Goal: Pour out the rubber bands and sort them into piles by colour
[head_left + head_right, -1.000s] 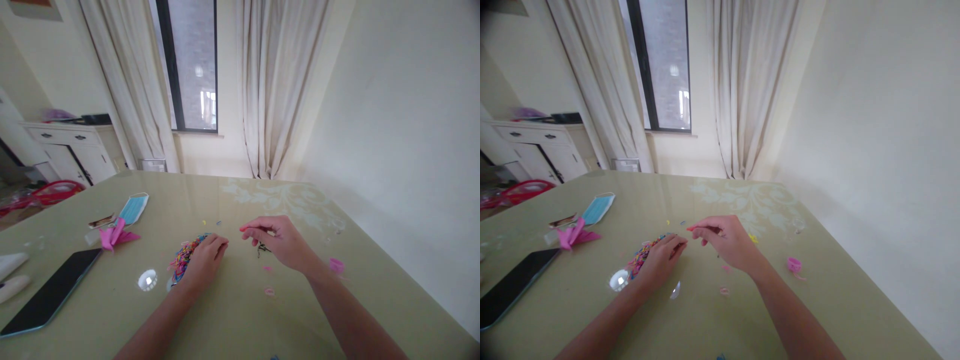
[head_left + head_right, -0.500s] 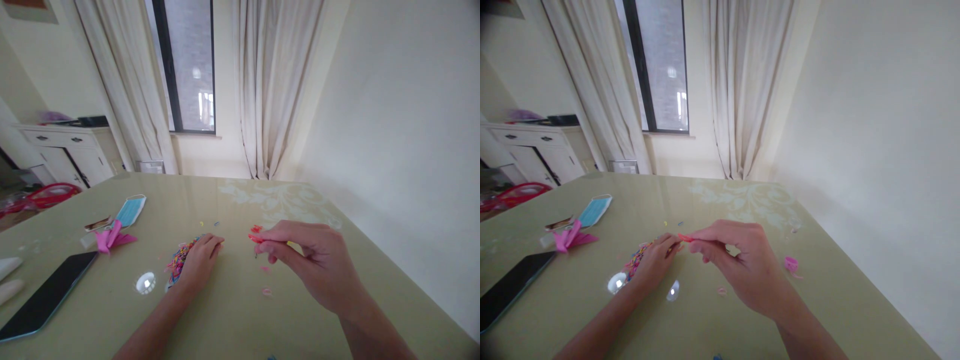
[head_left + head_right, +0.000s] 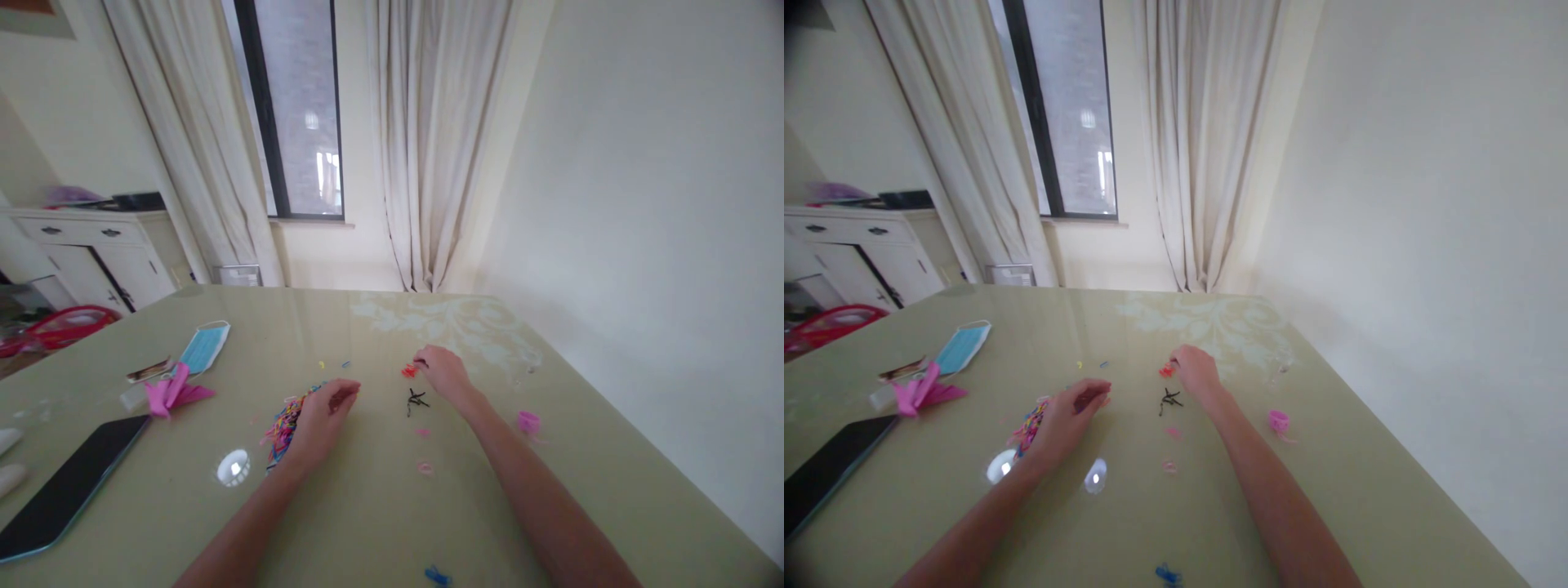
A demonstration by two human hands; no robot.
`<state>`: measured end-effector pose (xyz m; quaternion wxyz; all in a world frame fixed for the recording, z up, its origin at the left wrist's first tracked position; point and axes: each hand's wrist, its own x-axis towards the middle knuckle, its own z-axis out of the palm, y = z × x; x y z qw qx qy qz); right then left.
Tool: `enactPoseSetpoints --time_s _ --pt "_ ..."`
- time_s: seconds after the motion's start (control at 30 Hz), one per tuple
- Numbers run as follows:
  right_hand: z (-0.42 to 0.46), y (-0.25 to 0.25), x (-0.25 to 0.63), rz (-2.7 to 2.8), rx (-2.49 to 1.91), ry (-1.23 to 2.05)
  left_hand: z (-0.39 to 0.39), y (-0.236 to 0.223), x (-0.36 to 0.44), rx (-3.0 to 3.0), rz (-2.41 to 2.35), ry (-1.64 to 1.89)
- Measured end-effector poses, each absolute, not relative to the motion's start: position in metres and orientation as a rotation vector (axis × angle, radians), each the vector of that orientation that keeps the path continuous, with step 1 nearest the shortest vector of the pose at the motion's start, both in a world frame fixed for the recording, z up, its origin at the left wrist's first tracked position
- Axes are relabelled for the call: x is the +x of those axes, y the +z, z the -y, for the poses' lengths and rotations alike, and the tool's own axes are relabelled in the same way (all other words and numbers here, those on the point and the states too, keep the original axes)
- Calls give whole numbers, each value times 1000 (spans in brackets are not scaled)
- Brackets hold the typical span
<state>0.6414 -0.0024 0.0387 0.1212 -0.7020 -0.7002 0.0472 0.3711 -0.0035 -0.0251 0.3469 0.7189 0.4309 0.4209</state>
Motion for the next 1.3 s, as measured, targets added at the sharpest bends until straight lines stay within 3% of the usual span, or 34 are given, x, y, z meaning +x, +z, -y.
enactPoseSetpoints --time_s 0.13,0.3,0.47,0.57,1.13,1.3 --pt "1 22 643 2049 -2064 163 1 -26 376 1591 -983 1132" --pt "6 39 636 2023 -1933 225 6 -20 379 1485 -954 1184" --pt "27 63 603 1992 -1325 824 14 -14 381 1465 -901 1231" --pt "39 68 587 1973 -1237 987 18 -11 382 1470 -860 1256" --pt "40 70 587 1854 -1288 925 19 -10 382 1506 -796 1358" --pt "49 90 595 1845 -1224 872 11 -13 372 1992 -1116 1244"
